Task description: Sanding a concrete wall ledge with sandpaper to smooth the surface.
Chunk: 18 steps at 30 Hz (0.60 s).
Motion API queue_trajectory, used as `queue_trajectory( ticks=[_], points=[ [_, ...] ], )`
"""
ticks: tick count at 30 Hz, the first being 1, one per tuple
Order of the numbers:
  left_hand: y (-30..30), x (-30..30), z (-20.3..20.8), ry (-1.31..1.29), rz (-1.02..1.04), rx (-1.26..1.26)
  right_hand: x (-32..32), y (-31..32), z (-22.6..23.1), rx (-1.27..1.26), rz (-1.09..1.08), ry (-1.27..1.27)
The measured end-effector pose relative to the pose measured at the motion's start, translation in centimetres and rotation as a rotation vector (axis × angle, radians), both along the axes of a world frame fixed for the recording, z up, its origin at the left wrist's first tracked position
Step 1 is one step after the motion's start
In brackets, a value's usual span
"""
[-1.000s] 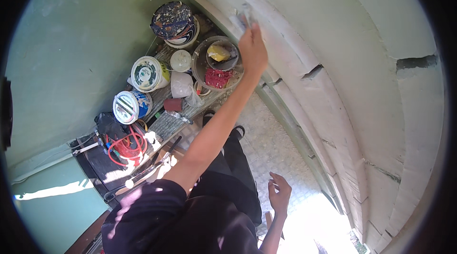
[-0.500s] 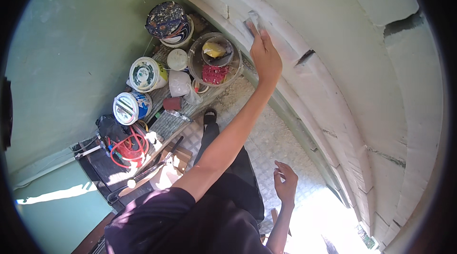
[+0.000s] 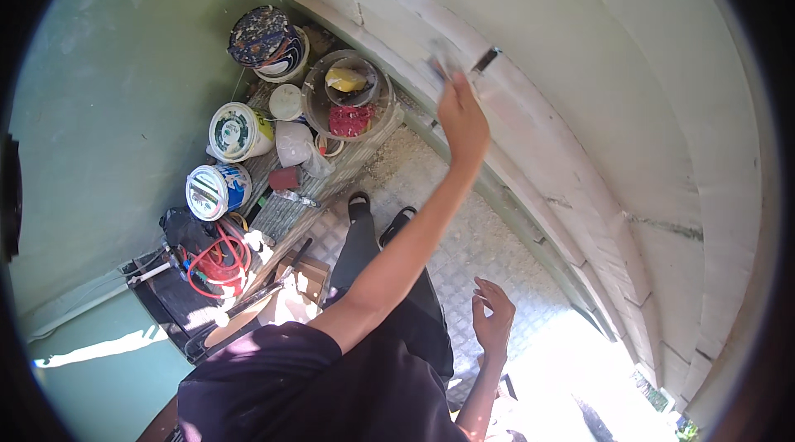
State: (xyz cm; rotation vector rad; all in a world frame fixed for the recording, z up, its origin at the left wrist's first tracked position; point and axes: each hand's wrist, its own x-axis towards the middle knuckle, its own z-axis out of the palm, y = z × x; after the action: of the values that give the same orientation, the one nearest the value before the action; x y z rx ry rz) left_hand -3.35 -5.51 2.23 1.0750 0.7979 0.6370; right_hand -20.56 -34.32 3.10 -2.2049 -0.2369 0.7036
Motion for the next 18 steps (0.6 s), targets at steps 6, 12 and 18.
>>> queue_trajectory(
  ticks=[6,12,18],
  points=[
    [-1.2,1.6,-2.8,0.022,0.235,0.289,-2.8,-2.3,-0.1,-0.069,-0.070,-0.010],
    [-4.2,2.7,-5.3,0.186,0.417,1.000,-2.5,0.0,0.6,-0.023,0.037,0.010],
    [-3.4,0.4,-0.9,-0.070,0.086,0.076,-0.6,-0.9,0.2,0.060,0.104,-0.035]
  ],
)
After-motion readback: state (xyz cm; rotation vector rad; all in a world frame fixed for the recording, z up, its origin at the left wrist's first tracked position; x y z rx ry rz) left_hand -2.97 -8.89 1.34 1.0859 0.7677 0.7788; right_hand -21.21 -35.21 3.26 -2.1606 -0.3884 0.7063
